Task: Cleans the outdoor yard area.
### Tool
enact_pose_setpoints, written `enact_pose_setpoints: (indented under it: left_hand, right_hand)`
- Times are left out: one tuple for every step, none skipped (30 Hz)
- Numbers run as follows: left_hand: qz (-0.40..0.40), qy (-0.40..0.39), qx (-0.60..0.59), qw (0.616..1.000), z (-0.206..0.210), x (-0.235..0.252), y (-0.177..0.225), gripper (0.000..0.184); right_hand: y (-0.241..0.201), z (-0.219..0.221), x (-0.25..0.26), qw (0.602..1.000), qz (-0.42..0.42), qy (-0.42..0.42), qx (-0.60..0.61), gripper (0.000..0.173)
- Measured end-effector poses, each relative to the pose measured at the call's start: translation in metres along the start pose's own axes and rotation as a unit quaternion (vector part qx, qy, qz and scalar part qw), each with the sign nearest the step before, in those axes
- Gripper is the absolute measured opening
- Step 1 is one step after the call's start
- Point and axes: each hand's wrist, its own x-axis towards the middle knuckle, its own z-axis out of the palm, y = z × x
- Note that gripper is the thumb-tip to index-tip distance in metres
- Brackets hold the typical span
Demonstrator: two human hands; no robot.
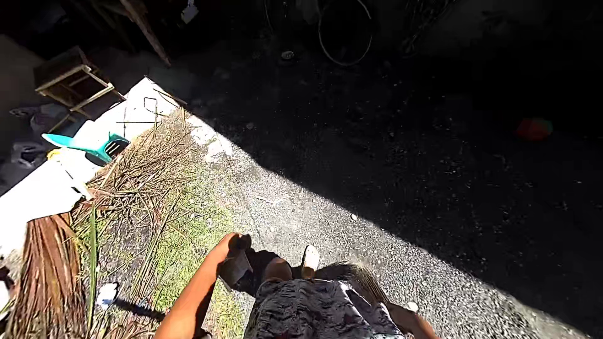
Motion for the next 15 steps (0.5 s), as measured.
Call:
enact_pose_setpoints:
  left_hand:
    - [0.008,0.005,-0.007,1.0,-0.009,0.01,0.001,0.029]
    - [0.015,0.0,-0.001,1.0,-0.021,0.021,0.004,0.027]
    - [0.018,-0.012,0.006,1.0,-0.035,0.032,0.007,0.026]
    - [0.024,-0.021,0.006,0.999,-0.048,0.042,0.01,0.025]
    - [0.033,-0.027,0.001,0.999,-0.061,0.051,0.011,0.023]
    - [0.04,-0.031,-0.008,0.999,-0.074,0.06,0.012,0.022]
    - [0.045,-0.035,-0.009,0.998,-0.089,0.071,0.014,0.022]
    - [0.042,-0.049,-0.001,0.998,-0.108,0.086,0.015,0.022]
    - [0.035,-0.067,0.013,0.997,-0.128,0.104,0.016,0.023]
    - [0.02,-0.093,0.03,0.995,-0.147,0.123,0.016,0.025]
    - [0.01,-0.116,0.04,0.992,-0.166,0.145,0.015,0.026]
    - [0.005,-0.132,0.049,0.99,-0.187,0.168,0.013,0.026]
    - [0.0,-0.139,0.05,0.989,-0.211,0.188,0.014,0.024]
    - [-0.007,-0.144,0.047,0.988,-0.235,0.205,0.015,0.023]
    - [-0.008,-0.14,0.029,0.99,-0.258,0.222,0.013,0.022]
  right_hand:
    - [0.0,-0.017,0.045,0.996,0.055,-0.057,-0.031,0.042]
    - [-0.011,-0.036,0.077,0.993,0.082,-0.075,-0.034,0.045]
    - [-0.033,-0.058,0.1,0.993,0.083,-0.085,-0.015,0.051]
    - [-0.059,-0.08,0.115,0.994,0.068,-0.089,0.01,0.058]
    - [-0.083,-0.099,0.128,0.995,0.045,-0.085,0.034,0.062]
    - [-0.108,-0.115,0.144,0.995,0.024,-0.086,0.052,0.062]
    - [-0.132,-0.129,0.162,0.995,0.008,-0.08,0.056,0.062]
    - [-0.158,-0.143,0.181,0.996,-0.005,-0.074,0.049,0.062]
    - [-0.181,-0.154,0.202,0.997,-0.012,-0.069,0.033,0.066]
    - [-0.201,-0.164,0.221,0.997,-0.012,-0.067,0.023,0.071]
    - [-0.222,-0.174,0.236,0.997,-0.01,-0.068,0.015,0.075]
    - [-0.245,-0.184,0.249,0.998,-0.007,-0.066,0.016,0.077]
    - [-0.269,-0.194,0.258,0.998,-0.004,-0.064,0.025,0.078]
    - [-0.292,-0.204,0.264,0.997,0.001,-0.064,0.037,0.078]
    - [-0.312,-0.214,0.272,0.997,0.006,-0.066,0.045,0.078]
